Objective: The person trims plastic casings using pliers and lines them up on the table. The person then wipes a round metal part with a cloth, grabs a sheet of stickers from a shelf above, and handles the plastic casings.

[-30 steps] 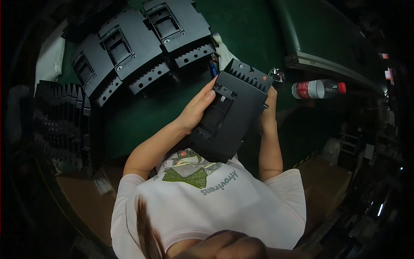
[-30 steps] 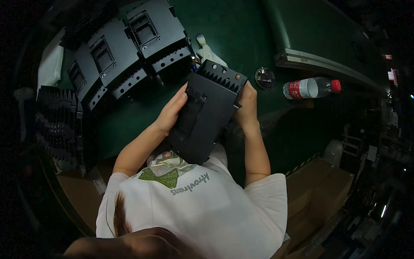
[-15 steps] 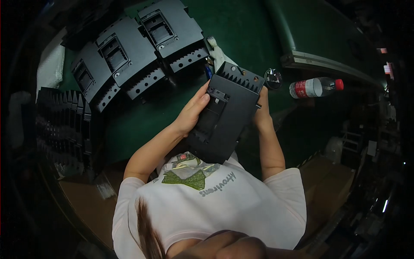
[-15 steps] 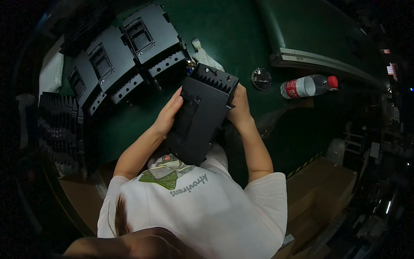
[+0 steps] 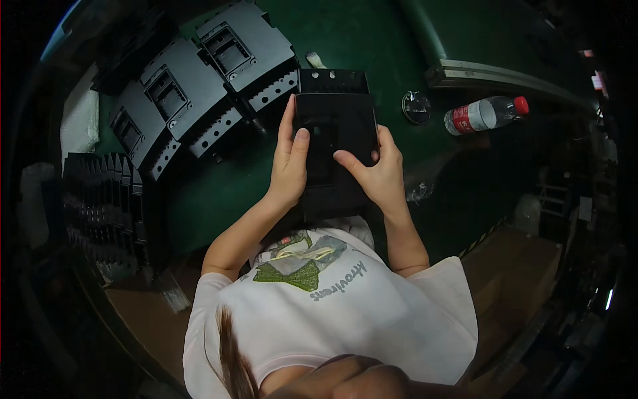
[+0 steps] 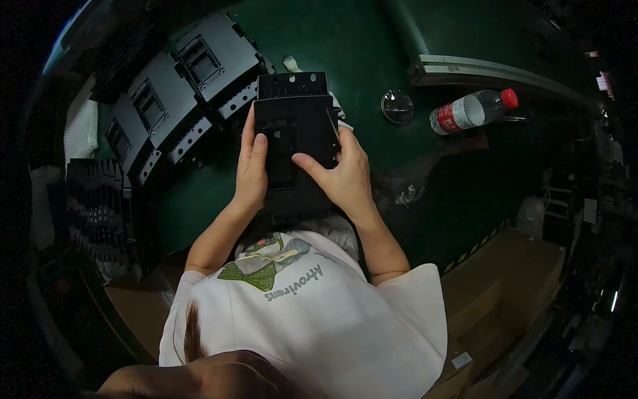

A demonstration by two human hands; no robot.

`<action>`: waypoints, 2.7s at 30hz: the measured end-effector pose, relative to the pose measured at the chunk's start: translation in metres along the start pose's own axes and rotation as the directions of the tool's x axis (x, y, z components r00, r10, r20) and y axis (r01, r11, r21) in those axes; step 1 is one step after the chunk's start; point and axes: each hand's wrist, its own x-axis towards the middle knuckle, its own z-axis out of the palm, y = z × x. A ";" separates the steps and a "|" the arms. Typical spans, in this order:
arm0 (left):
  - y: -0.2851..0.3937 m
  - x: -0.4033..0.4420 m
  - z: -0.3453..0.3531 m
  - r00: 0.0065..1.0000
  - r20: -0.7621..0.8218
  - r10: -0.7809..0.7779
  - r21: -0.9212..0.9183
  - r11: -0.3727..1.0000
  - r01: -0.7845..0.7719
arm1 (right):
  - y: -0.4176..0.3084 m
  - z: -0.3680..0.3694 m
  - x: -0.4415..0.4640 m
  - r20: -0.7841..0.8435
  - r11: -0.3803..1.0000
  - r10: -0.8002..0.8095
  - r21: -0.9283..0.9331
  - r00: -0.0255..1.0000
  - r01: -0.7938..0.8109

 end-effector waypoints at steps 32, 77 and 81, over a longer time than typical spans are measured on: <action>0.038 -0.008 0.011 0.939 -0.336 0.068 -0.126 0.985 -0.116 | 0.022 -0.029 -0.010 0.206 0.815 -0.027 0.572 0.978 -0.098; 0.006 -0.054 -0.041 0.997 -0.060 0.041 -0.217 0.975 -0.053 | -0.005 -0.037 0.015 -0.183 0.669 -0.743 -0.158 0.644 0.726; 0.004 -0.057 -0.039 0.999 -0.053 0.009 -0.491 0.870 -0.034 | 0.018 -0.055 0.031 0.024 0.806 -0.187 0.575 0.982 0.140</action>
